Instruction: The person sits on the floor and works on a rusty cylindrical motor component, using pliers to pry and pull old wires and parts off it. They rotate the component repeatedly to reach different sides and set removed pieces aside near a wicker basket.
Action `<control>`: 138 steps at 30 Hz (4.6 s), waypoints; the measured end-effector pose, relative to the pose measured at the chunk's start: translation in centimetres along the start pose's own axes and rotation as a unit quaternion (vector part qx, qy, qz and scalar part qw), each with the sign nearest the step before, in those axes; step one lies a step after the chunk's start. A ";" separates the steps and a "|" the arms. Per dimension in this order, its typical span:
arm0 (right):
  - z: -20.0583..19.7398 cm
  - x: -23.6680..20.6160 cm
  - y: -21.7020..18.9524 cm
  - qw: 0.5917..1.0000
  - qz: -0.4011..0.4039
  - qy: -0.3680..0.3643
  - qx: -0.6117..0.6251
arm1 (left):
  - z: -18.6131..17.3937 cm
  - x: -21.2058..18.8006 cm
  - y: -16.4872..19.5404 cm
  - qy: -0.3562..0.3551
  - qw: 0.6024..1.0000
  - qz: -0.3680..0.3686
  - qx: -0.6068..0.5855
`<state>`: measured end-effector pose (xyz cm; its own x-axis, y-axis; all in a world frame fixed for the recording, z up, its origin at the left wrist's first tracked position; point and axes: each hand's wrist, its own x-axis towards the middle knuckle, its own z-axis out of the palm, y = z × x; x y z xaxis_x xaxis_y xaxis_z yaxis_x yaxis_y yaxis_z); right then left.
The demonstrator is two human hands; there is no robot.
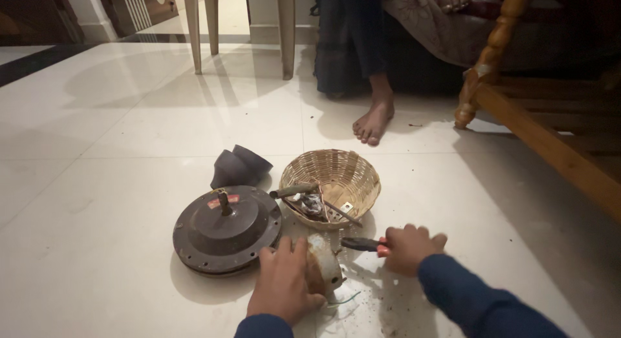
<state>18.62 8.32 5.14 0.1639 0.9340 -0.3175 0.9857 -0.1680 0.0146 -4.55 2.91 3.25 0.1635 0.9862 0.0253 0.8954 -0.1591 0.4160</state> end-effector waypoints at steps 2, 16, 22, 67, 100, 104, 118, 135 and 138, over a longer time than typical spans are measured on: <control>0.4 0.3 -1.4 0.998 0.041 -0.034 0.027 | -0.1 0.1 0.1 -0.002 1.000 -0.007 -0.006; 5.8 7.2 -3.3 0.954 -0.121 -0.017 0.272 | 0.6 1.0 -1.1 -0.028 0.999 -0.006 -0.020; 3.4 7.8 -3.7 0.787 -0.086 -0.199 0.578 | 1.2 0.4 -1.0 0.039 0.999 0.020 0.003; 2.6 3.6 -3.4 0.761 -0.010 -0.371 0.532 | -1.0 -0.8 1.0 -0.017 0.994 0.015 0.106; 2.4 2.5 -4.0 0.842 -0.093 -0.234 0.477 | -1.7 -1.3 1.5 -0.006 0.990 0.034 0.134; 2.7 3.3 -4.0 0.829 -0.074 -0.246 0.496 | -1.5 -1.4 1.2 0.014 0.989 0.028 0.145; 4.5 4.3 -4.4 0.780 -0.076 -0.228 0.578 | -1.3 -1.4 1.5 0.025 0.991 0.024 0.133; 2.7 2.3 -4.3 0.812 -0.063 -0.201 0.544 | -1.8 -1.4 2.3 0.007 0.990 0.015 0.142; 2.7 1.9 -4.0 0.822 -0.058 -0.216 0.523 | -1.9 -1.5 2.5 -0.001 0.990 0.009 0.141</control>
<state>14.91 9.89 1.88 -0.1811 0.8023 -0.5688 0.3831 -0.4751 -0.7921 -3.33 1.08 6.00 0.1815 0.9830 0.0285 0.9723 -0.1837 0.1446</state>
